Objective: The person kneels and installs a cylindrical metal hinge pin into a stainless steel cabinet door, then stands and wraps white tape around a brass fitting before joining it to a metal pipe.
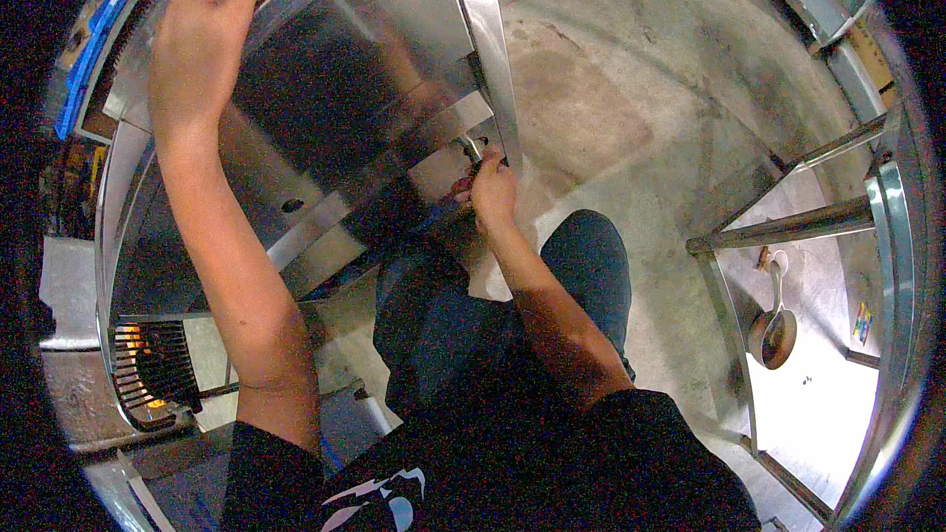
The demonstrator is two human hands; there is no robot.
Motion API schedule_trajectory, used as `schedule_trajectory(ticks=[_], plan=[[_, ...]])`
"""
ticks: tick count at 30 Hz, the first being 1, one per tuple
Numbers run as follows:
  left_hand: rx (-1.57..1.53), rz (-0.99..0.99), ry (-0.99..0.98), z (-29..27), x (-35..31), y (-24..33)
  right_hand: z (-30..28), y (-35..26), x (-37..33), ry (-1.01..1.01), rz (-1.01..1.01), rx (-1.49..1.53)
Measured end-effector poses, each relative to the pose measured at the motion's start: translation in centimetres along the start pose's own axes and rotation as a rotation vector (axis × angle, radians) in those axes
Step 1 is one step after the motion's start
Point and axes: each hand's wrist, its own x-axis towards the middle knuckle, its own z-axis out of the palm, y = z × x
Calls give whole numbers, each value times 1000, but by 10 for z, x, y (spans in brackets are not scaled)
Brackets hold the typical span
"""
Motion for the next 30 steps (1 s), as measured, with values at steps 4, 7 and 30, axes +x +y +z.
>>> schedule_trajectory(ticks=[4,7,30], plan=[[46,6,51,12,6,-11,-8,-3,8,-13,7,112],[78,-23,60,16,3,-14,-9,-7,13,7,38,170],[0,10,40,5,-2,-6,-3,-6,7,11,-118,-36]])
